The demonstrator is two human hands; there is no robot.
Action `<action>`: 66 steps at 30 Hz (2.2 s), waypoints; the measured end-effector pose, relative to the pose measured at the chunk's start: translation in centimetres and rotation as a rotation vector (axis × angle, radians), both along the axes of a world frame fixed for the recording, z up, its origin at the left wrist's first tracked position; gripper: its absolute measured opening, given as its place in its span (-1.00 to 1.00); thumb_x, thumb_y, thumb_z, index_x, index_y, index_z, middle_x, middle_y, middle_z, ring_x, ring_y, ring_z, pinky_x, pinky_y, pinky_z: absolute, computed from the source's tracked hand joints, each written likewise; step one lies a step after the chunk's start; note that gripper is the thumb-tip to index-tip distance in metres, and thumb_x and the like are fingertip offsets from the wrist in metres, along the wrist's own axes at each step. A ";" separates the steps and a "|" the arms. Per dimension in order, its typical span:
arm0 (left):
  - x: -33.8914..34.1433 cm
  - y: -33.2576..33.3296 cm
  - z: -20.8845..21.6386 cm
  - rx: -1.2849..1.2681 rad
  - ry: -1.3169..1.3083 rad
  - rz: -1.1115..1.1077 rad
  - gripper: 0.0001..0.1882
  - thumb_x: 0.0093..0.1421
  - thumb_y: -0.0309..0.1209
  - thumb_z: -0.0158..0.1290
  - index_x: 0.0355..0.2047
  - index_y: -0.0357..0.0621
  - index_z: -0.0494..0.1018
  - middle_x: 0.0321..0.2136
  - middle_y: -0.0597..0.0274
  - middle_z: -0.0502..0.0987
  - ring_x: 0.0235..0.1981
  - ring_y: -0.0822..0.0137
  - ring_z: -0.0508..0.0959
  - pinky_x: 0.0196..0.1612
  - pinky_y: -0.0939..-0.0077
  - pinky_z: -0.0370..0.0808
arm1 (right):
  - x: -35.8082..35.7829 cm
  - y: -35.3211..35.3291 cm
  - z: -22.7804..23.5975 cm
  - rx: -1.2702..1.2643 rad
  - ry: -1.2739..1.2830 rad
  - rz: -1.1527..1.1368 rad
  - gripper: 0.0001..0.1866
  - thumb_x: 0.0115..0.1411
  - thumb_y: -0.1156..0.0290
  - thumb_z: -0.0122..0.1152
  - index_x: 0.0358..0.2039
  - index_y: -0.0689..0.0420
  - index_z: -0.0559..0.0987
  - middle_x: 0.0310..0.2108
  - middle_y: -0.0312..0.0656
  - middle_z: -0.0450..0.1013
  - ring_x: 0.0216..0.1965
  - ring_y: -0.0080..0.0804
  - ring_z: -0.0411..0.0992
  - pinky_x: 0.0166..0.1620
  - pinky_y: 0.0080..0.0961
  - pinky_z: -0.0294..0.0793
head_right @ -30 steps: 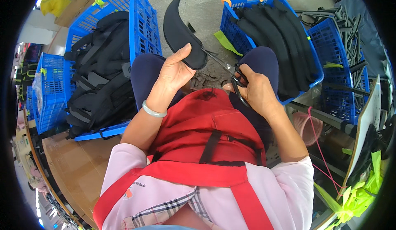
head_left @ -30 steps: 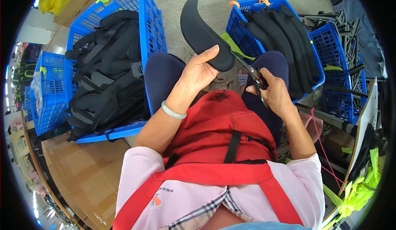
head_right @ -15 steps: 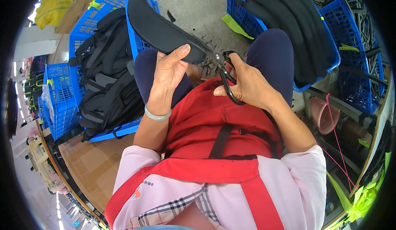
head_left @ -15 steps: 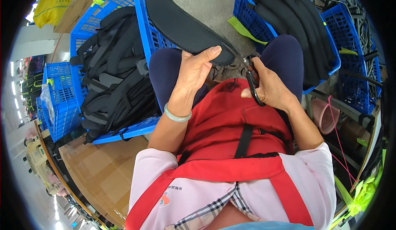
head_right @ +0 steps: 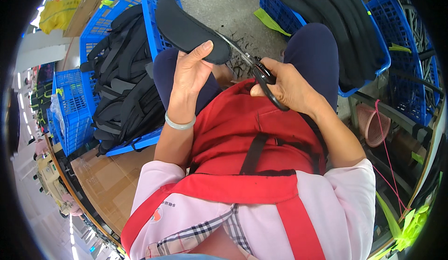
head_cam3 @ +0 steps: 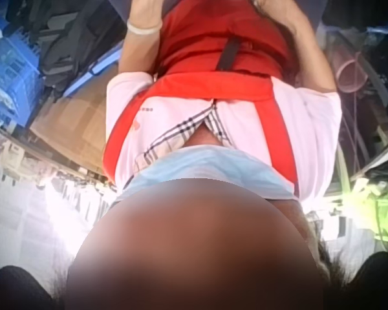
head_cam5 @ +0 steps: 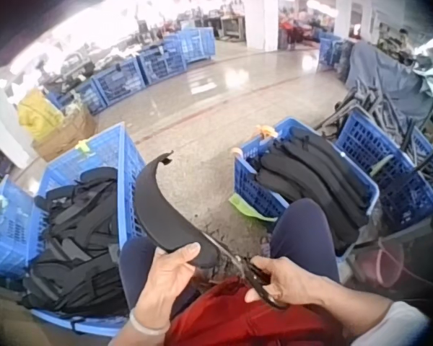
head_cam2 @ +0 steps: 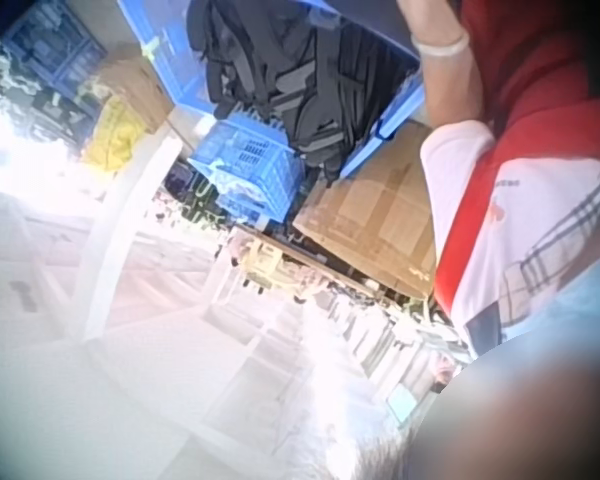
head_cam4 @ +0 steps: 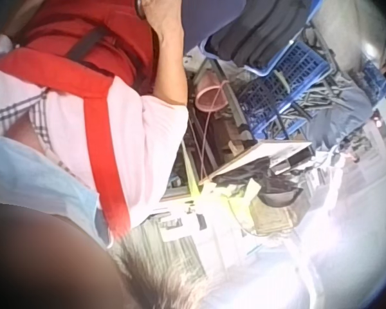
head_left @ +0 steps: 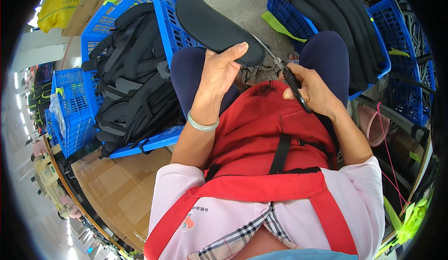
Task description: Trim excess material from black fabric straps using scissors.
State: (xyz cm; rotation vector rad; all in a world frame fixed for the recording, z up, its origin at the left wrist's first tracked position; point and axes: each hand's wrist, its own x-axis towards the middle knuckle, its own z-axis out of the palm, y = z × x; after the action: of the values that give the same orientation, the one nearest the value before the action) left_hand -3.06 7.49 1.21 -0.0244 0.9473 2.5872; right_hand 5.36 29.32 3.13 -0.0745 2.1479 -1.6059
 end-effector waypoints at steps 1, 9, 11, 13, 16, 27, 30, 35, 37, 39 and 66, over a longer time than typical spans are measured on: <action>0.0 0.1 -0.1 0.001 -0.001 -0.004 -0.78 0.06 -0.73 0.14 -0.30 -0.18 0.54 -0.33 0.22 0.60 -0.27 0.37 0.61 -0.13 0.48 0.56 | 0.2 0.3 -0.4 -0.074 -0.007 -0.036 -0.42 0.00 -0.03 0.41 -0.43 0.22 0.33 -0.61 -0.30 0.04 -0.54 -0.54 0.04 -0.51 -0.48 0.11; 0.6 -0.1 -0.2 -0.197 0.147 -0.104 -0.80 0.03 -0.70 0.20 -0.32 -0.23 0.54 -0.37 0.23 0.59 -0.31 0.38 0.60 -0.18 0.52 0.55 | 0.2 0.9 1.0 0.207 0.183 0.053 -0.39 0.00 -0.07 0.37 -0.37 0.25 0.34 -0.64 -0.08 0.16 -0.59 -0.37 0.16 -0.49 -0.39 0.20; 0.6 -0.1 -0.2 -0.202 0.165 -0.117 -0.80 0.03 -0.69 0.21 -0.32 -0.24 0.54 -0.37 0.23 0.59 -0.31 0.38 0.60 -0.18 0.51 0.56 | 0.0 0.6 1.2 0.283 0.101 0.049 -0.36 -0.03 -0.08 0.39 -0.33 0.25 0.34 -0.64 -0.03 0.23 -0.59 -0.24 0.22 -0.46 -0.31 0.25; 0.7 -0.1 -0.2 -0.208 0.184 -0.129 -0.80 0.03 -0.68 0.21 -0.31 -0.25 0.54 -0.37 0.22 0.58 -0.32 0.39 0.60 -0.19 0.51 0.56 | -0.2 0.4 1.6 0.303 0.097 0.040 -0.34 -0.05 -0.10 0.40 -0.32 0.25 0.34 -0.63 -0.04 0.23 -0.59 -0.21 0.23 -0.45 -0.30 0.26; 0.8 0.0 -0.2 -0.146 0.056 -0.068 -0.80 0.04 -0.66 0.22 -0.30 -0.25 0.54 -0.37 0.22 0.58 -0.33 0.38 0.60 -0.20 0.50 0.56 | -0.2 0.2 2.0 0.328 0.126 0.047 -0.30 -0.08 -0.13 0.40 -0.29 0.25 0.33 -0.63 -0.06 0.25 -0.59 -0.18 0.25 -0.43 -0.29 0.28; 0.7 -0.2 -0.5 -0.141 0.084 -0.075 -0.81 0.04 -0.66 0.22 -0.31 -0.25 0.54 -0.37 0.23 0.59 -0.34 0.40 0.60 -0.21 0.52 0.56 | -0.4 -0.5 1.4 0.308 0.085 0.075 -0.34 -0.03 -0.10 0.38 -0.36 0.29 0.35 -0.65 -0.07 0.21 -0.57 -0.27 0.20 -0.44 -0.33 0.29; 0.7 -0.2 -0.4 -0.136 0.079 -0.078 -0.80 0.04 -0.65 0.23 -0.30 -0.25 0.54 -0.36 0.23 0.59 -0.33 0.41 0.59 -0.20 0.52 0.56 | -0.1 -0.5 -0.3 0.170 0.167 -0.006 -0.42 0.05 -0.04 0.34 -0.42 0.29 0.35 -0.66 -0.10 0.15 -0.57 -0.37 0.12 -0.47 -0.36 0.25; 0.4 -0.6 0.3 -0.086 0.028 -0.085 -0.78 0.08 -0.60 0.21 -0.24 -0.24 0.51 -0.30 0.24 0.57 -0.27 0.40 0.58 -0.16 0.50 0.55 | -0.1 -0.8 -0.1 0.207 0.170 -0.058 -0.48 0.08 0.05 0.35 -0.43 0.27 0.35 -0.65 -0.14 0.13 -0.56 -0.41 0.09 -0.48 -0.39 0.23; -0.4 -1.5 -0.3 0.034 -0.085 -0.083 -0.78 0.11 -0.58 0.18 -0.21 -0.22 0.48 -0.29 0.27 0.55 -0.27 0.39 0.57 -0.15 0.48 0.54 | -0.1 -1.2 0.1 0.206 0.157 -0.039 -0.49 0.08 0.06 0.35 -0.41 0.27 0.34 -0.65 -0.13 0.13 -0.56 -0.40 0.09 -0.48 -0.38 0.23; -0.2 -1.0 -0.2 -0.013 -0.057 -0.053 -0.79 0.11 -0.58 0.19 -0.23 -0.21 0.49 -0.31 0.28 0.55 -0.29 0.40 0.57 -0.16 0.49 0.54 | -0.1 -1.3 0.3 0.217 0.140 -0.029 -0.49 0.08 0.08 0.36 -0.40 0.26 0.33 -0.65 -0.13 0.14 -0.56 -0.40 0.09 -0.47 -0.38 0.23; 0.4 -0.8 0.1 -0.146 0.046 0.006 -0.82 0.09 -0.57 0.21 -0.27 -0.20 0.52 -0.35 0.27 0.57 -0.34 0.40 0.57 -0.20 0.49 0.53 | -0.9 -2.0 1.2 0.253 0.125 0.028 -0.30 -0.04 -0.02 0.44 -0.20 0.25 0.28 -0.59 -0.10 0.28 -0.52 -0.24 0.29 -0.38 -0.37 0.34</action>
State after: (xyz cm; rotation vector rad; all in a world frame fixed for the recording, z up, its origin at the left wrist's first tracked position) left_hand -2.62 6.66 1.29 -0.0072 1.1532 2.5282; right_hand 4.50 27.36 4.31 -0.1272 2.4168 -1.3334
